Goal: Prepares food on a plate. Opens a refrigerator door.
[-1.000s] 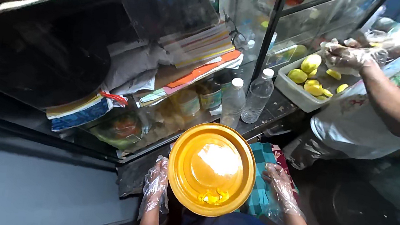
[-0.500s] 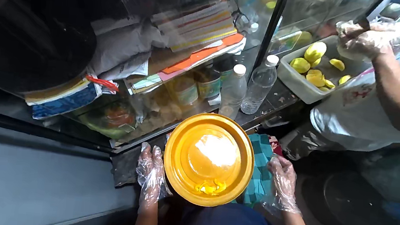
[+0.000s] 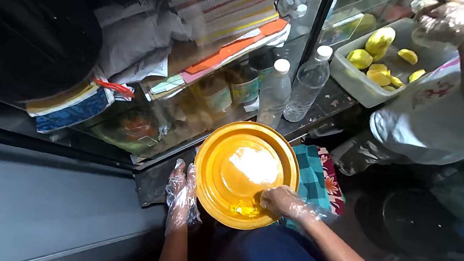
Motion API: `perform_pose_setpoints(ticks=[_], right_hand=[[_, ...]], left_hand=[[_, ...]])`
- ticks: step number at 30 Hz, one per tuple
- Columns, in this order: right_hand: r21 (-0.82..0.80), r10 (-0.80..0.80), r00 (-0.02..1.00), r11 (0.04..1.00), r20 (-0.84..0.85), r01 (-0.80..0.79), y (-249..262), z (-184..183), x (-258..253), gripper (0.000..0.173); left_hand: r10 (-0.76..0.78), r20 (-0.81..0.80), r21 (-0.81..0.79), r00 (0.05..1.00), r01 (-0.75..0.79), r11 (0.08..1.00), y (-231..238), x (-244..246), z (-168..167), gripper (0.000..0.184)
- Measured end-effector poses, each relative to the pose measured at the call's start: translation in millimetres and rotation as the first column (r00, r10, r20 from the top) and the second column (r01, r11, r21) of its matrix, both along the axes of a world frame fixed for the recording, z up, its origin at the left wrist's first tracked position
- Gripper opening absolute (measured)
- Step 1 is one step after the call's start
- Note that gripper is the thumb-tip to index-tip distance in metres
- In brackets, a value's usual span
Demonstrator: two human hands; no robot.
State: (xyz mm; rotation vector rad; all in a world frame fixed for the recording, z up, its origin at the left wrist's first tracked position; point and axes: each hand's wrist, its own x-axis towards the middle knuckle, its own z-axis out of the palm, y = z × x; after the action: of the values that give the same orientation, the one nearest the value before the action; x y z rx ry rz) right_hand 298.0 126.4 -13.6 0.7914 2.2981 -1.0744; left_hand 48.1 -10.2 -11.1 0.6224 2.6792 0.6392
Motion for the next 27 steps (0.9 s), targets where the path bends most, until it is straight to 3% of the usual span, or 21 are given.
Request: perform_pose_setpoints(ticks=[4, 7, 9, 16, 20, 23, 27], right_hand=[[0.07, -0.01, 0.989, 0.998, 0.146, -0.001, -16, -16, -26, 0.03], [-0.082, 0.089, 0.995, 0.992, -0.053, -0.093, -14, -23, -35, 0.032], [-0.147, 0.038, 0.989, 0.987, -0.146, -0.06, -9, -20, -37, 0.034], [-0.073, -0.073, 0.99, 0.995, -0.118, 0.065, 6, -11, -17, 0.029], [-0.062, -0.13, 0.981, 0.991, -0.146, 0.122, 5, -7, -10, 0.03], [-0.079, -0.18, 0.959, 0.983, -0.221, 0.166, 2, -11, -6, 0.033], [-0.109, -0.307, 0.88, 0.952, -0.362, 0.287, -1, -23, 3, 0.035]], left_hand=[[0.026, -0.002, 0.034, 1.0, -0.026, 0.999, -9, -6, -12, 0.053], [0.016, 0.013, 0.068, 1.0, -0.017, 0.998, -9, -10, -14, 0.052], [-0.001, 0.025, 0.083, 1.0, -0.001, 0.997, -8, -10, -13, 0.05], [0.011, -0.01, 0.1, 1.0, -0.01, 0.995, 2, -9, -5, 0.046], [0.023, -0.095, 0.186, 0.995, -0.005, 0.983, 3, -6, -2, 0.043], [-0.011, -0.194, 0.245, 0.981, 0.06, 0.968, 2, -7, -8, 0.042], [-0.051, -0.147, 0.149, 0.988, 0.073, 0.986, 10, -5, 2, 0.043]])
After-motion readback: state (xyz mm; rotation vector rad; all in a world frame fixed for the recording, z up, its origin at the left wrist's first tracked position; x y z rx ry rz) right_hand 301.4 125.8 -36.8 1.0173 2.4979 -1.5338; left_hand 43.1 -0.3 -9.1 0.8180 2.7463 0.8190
